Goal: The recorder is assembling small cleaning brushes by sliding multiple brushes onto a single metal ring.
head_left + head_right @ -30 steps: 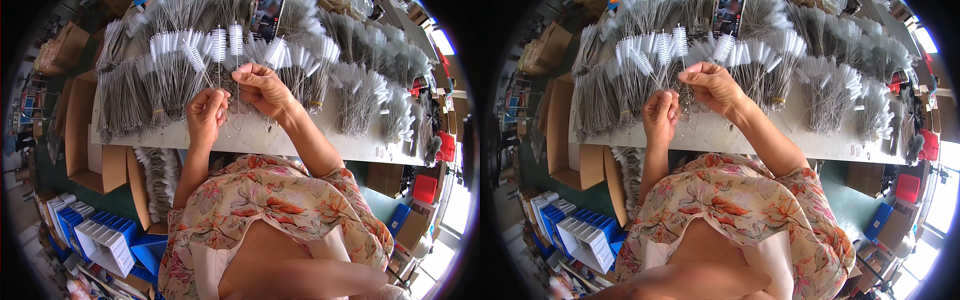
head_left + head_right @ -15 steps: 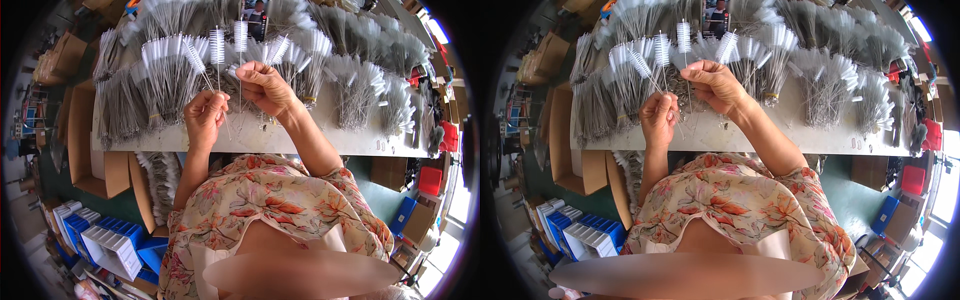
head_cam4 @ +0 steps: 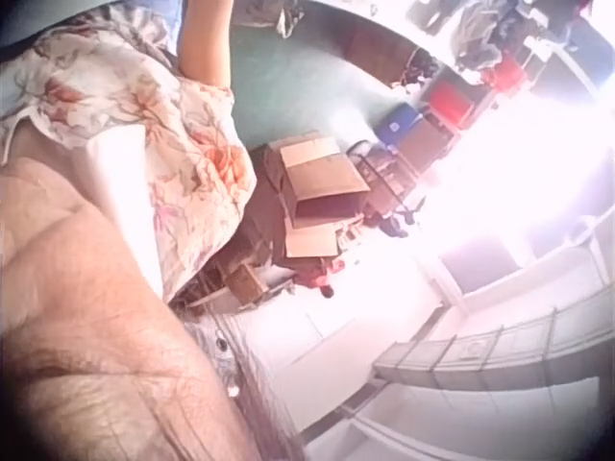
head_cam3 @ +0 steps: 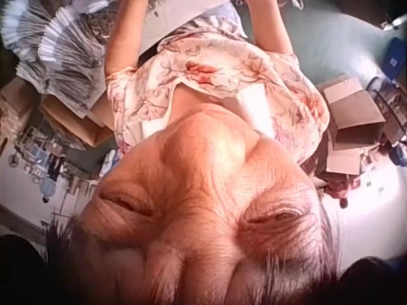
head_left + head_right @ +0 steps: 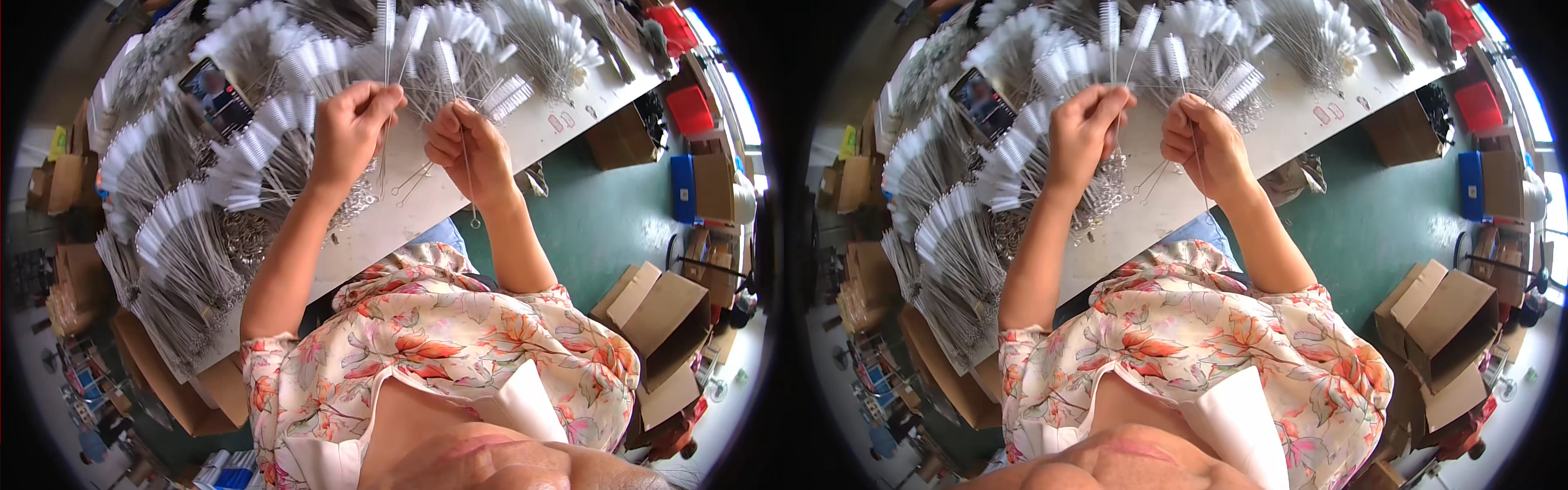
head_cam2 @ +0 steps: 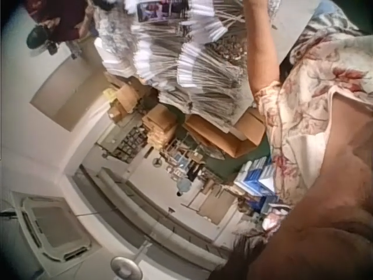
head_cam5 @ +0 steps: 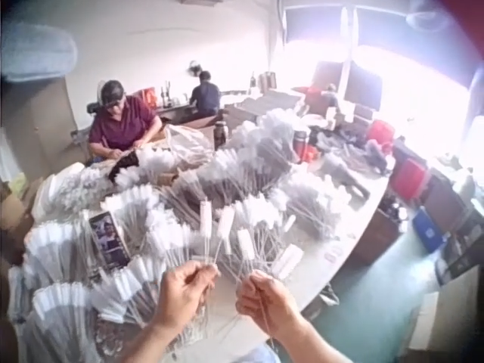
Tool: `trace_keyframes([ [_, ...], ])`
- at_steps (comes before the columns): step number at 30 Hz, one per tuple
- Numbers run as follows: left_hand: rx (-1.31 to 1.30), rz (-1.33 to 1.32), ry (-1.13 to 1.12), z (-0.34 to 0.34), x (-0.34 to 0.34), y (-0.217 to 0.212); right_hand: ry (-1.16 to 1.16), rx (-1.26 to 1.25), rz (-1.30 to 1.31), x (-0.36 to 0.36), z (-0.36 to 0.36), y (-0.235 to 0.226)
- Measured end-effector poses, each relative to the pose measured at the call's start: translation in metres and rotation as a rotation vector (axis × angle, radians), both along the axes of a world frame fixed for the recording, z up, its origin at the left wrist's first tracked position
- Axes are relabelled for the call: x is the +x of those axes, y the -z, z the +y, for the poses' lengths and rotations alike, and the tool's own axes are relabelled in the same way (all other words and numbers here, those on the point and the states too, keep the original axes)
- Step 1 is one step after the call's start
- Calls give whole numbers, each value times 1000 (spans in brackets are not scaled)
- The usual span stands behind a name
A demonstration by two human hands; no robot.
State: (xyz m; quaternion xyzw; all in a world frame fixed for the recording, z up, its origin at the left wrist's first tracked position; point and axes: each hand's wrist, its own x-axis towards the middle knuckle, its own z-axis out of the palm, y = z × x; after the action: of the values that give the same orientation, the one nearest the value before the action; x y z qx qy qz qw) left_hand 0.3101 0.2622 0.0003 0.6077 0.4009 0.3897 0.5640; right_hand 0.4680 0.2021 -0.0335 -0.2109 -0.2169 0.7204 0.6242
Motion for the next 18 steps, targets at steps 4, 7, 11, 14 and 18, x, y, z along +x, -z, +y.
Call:
trace_keyframes([
  [4, -69, 85, -11, 40, 37, 32, 57, 73, -63, 24, -8, 10],
  [7, -24, 236, -129, 41, 38, 35, 97, 9, -27, 36, -12, 18],
  [11, 147, 174, -185, 8, 27, 10, 144, -44, 40, 34, -15, 25],
  [14, 371, 304, -164, -26, 24, 11, 128, 26, 56, 13, -13, 20],
  [18, 209, 184, 82, -57, 21, 24, 25, 78, -1, -14, -14, 15],
])
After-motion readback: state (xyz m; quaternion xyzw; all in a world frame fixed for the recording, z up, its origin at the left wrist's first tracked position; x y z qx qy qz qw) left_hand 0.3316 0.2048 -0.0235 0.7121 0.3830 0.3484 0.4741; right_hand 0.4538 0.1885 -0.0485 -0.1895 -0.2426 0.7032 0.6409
